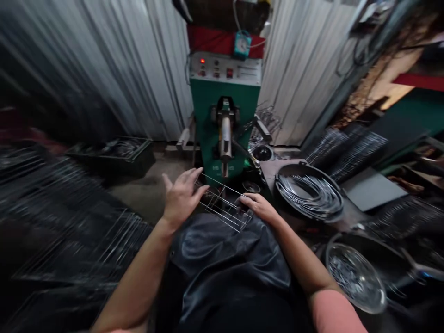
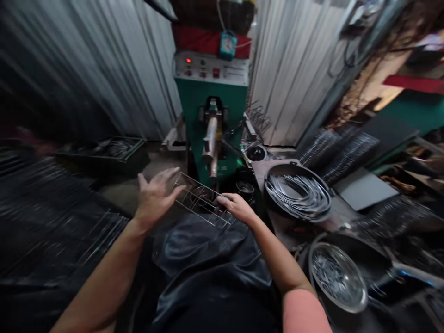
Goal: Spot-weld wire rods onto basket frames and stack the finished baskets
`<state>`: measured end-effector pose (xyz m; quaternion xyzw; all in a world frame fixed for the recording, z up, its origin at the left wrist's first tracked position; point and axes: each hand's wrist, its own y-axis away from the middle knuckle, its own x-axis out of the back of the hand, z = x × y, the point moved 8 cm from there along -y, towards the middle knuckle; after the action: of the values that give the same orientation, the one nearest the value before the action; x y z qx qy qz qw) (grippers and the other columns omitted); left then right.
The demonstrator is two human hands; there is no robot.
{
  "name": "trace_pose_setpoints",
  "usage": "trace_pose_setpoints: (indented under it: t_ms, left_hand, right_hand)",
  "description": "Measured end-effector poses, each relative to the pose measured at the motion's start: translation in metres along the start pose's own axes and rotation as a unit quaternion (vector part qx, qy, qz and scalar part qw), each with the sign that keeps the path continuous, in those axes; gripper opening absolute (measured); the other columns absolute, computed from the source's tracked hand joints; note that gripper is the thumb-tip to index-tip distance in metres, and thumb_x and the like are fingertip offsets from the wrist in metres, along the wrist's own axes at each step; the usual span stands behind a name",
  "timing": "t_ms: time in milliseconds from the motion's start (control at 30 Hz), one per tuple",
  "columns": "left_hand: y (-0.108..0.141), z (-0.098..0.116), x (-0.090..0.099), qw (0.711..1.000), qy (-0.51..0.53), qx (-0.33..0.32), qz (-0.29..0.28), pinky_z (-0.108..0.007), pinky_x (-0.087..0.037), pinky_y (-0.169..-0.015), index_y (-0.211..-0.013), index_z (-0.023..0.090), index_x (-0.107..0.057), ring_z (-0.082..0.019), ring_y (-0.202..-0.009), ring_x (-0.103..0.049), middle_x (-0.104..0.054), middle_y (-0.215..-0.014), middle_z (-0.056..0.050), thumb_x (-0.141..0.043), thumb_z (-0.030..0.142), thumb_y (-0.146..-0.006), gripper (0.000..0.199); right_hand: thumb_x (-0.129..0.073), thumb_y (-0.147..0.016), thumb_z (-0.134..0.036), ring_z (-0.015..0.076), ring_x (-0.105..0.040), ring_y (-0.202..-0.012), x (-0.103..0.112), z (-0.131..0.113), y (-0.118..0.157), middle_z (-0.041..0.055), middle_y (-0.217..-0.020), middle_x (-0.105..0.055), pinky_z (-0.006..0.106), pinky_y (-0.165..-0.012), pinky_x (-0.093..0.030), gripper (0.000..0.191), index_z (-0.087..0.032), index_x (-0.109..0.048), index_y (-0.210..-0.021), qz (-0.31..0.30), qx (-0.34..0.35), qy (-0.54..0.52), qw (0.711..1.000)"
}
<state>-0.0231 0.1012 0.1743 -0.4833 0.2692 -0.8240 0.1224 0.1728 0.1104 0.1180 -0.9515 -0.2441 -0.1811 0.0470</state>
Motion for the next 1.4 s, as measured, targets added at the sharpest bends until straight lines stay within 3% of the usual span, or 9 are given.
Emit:
trace_pose_setpoints:
  t_ms: [100, 267, 500, 633, 767, 867, 967, 1133, 1400]
  left_hand:
    - [0.026, -0.021, -0.018, 0.967, 0.191, 0.166, 0.039, -0.045, -0.040, -0.095, -0.106, 0.020, -0.057, -0.024, -0.098, -0.060, -0.065, -0.104, -0.009, -0.051, 0.044, -0.081, 0.036]
    - [0.068, -0.042, -0.053, 0.879, 0.330, 0.326, 0.108, -0.038, -0.043, -0.092, -0.097, 0.017, -0.058, -0.022, -0.097, -0.057, -0.062, -0.097, -0.006, -0.055, 0.050, -0.074, 0.040]
    - [0.071, -0.021, -0.108, 0.828, 0.426, 0.365, -0.006, -0.037, -0.045, -0.089, -0.089, 0.020, -0.062, -0.022, -0.096, -0.059, -0.065, -0.091, -0.004, -0.056, 0.049, -0.073, 0.033]
    - [0.073, -0.022, -0.127, 0.819, 0.425, 0.386, -0.011, -0.036, -0.049, -0.079, -0.085, 0.019, -0.062, -0.020, -0.081, -0.062, -0.065, -0.079, -0.002, -0.062, 0.046, -0.068, 0.032]
    - [0.079, -0.022, -0.133, 0.835, 0.372, 0.399, -0.075, -0.035, -0.051, -0.068, -0.072, 0.021, -0.063, -0.022, -0.072, -0.063, -0.065, -0.070, -0.001, -0.062, 0.048, -0.066, 0.028]
    - [0.082, -0.021, -0.131, 0.844, 0.339, 0.403, -0.098, -0.036, -0.051, -0.066, -0.068, 0.022, -0.063, -0.023, -0.071, -0.062, -0.065, -0.069, -0.002, -0.062, 0.050, -0.063, 0.028]
    - [0.085, -0.023, -0.136, 0.827, 0.357, 0.426, -0.085, -0.037, -0.049, -0.069, -0.067, 0.023, -0.063, -0.023, -0.070, -0.061, -0.065, -0.066, -0.002, -0.064, 0.050, -0.057, 0.029]
    - [0.090, -0.032, -0.146, 0.793, 0.375, 0.473, -0.081, -0.038, -0.047, -0.073, -0.063, 0.023, -0.063, -0.021, -0.068, -0.058, -0.063, -0.063, -0.001, -0.068, 0.048, -0.047, 0.030]
    - [0.084, -0.012, -0.136, 0.782, 0.385, 0.483, -0.086, -0.035, -0.047, -0.070, -0.066, 0.021, -0.063, -0.020, -0.070, -0.058, -0.064, -0.065, 0.000, -0.070, 0.047, -0.044, 0.035]
  right_hand:
    - [-0.045, -0.086, -0.046, 0.0132, -0.055, -0.067, 0.010, 0.018, 0.007, 0.0001, -0.071, -0.062, 0.024, -0.066, -0.042, 0.037, -0.014, -0.063, -0.080, 0.060, -0.001, -0.023, 0.998]
    - [-0.051, -0.085, -0.029, 0.0107, -0.051, -0.067, -0.004, 0.029, 0.001, -0.0030, -0.069, -0.059, 0.020, -0.066, -0.038, 0.020, -0.015, -0.063, -0.078, 0.103, 0.017, 0.022, 0.994]
    - [-0.049, -0.086, -0.027, 0.0111, -0.051, -0.067, -0.028, 0.066, 0.003, -0.0051, -0.066, -0.055, 0.019, -0.063, -0.041, 0.019, -0.017, -0.061, -0.076, 0.181, -0.018, -0.116, 0.976]
    - [-0.049, -0.086, -0.035, 0.0156, -0.059, -0.082, -0.032, 0.077, 0.009, -0.0030, -0.086, -0.066, 0.023, -0.074, -0.046, 0.021, -0.025, -0.065, -0.096, 0.066, 0.006, -0.103, 0.992]
    - [-0.050, -0.086, -0.037, 0.0196, -0.054, -0.106, 0.060, 0.119, 0.010, 0.0022, -0.113, -0.062, 0.030, -0.093, -0.039, 0.031, -0.021, -0.062, -0.111, 0.126, -0.043, 0.094, 0.987]
    - [-0.048, -0.089, -0.035, 0.0202, -0.047, -0.115, 0.161, 0.177, 0.022, 0.0092, -0.125, -0.054, 0.030, -0.096, -0.035, 0.041, -0.017, -0.050, -0.126, 0.209, -0.218, 0.311, 0.901]
    - [-0.058, -0.083, -0.033, 0.0248, -0.046, -0.115, 0.223, 0.225, 0.042, 0.0182, -0.127, -0.051, 0.032, -0.095, -0.033, 0.056, -0.009, -0.042, -0.131, 0.186, -0.334, 0.410, 0.828]
    - [-0.060, -0.081, -0.029, 0.0262, -0.049, -0.108, 0.245, 0.258, 0.074, 0.0175, -0.117, -0.056, 0.033, -0.091, -0.034, 0.047, -0.011, -0.050, -0.124, 0.154, -0.354, 0.446, 0.808]
    - [-0.044, -0.090, -0.024, 0.0213, -0.051, -0.101, 0.242, 0.255, 0.105, 0.0135, -0.106, -0.059, 0.026, -0.082, -0.036, 0.029, -0.016, -0.062, -0.110, 0.115, -0.309, 0.501, 0.800]
